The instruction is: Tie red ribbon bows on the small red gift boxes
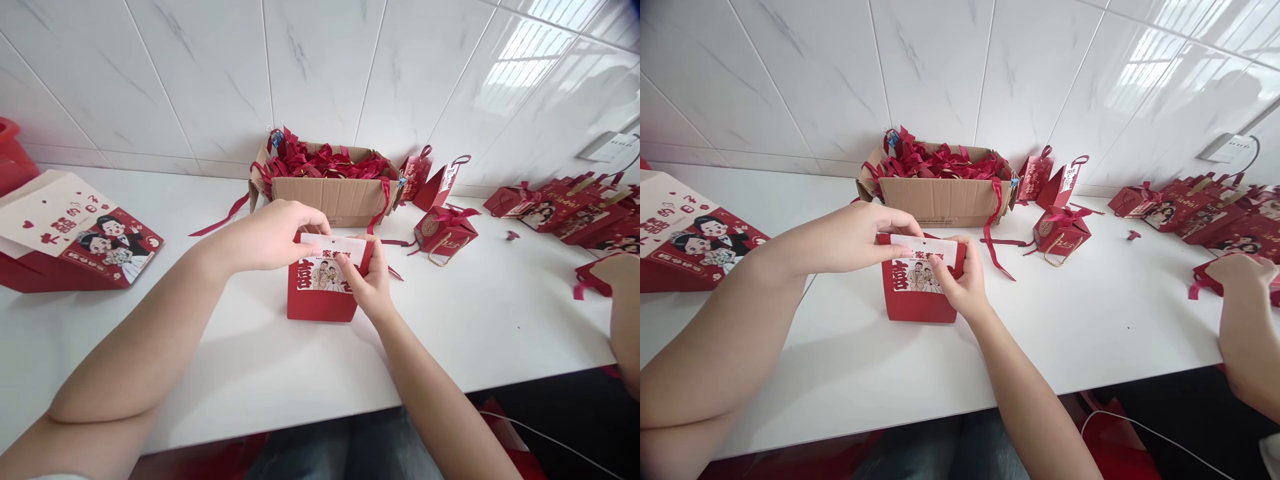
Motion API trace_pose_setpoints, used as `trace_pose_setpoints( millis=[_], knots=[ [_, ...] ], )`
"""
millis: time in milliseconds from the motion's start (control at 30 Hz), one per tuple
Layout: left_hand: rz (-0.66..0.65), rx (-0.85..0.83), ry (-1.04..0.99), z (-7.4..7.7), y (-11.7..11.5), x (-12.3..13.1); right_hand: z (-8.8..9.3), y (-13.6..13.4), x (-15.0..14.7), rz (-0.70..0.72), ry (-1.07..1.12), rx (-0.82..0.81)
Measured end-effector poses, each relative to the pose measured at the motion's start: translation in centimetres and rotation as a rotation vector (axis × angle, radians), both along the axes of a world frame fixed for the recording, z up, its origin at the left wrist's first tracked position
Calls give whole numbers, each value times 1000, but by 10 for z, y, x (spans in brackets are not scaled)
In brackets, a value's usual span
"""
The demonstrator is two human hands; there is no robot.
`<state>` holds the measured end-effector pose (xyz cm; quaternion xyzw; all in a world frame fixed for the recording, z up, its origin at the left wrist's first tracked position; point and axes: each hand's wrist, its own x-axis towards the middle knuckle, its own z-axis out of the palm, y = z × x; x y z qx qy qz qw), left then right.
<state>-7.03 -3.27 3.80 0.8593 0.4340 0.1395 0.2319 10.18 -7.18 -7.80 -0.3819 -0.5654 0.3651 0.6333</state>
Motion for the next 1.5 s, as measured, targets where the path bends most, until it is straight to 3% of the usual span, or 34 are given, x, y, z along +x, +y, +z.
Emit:
trace_pose_setpoints(
  millis=[733, 933, 1267, 1367, 1433, 1500],
  knots=[
    [-39, 27, 28, 0, 2, -2, 0, 0, 0, 4, 14, 34],
    [-20, 28, 60, 2, -1, -2, 5, -2, -4, 18, 101, -68],
    [37, 59, -80, -15, -7, 24, 6, 9, 13, -94, 102, -114],
    [-39, 8, -142, -16, 12, 21, 3, 11, 17, -125, 101, -104],
    [-92, -86, -278, -12, 41, 11, 2, 12, 19, -160, 114, -103],
    [123, 6, -448, -4, 81, -2, 2, 13, 21, -175, 140, -119]
  ],
)
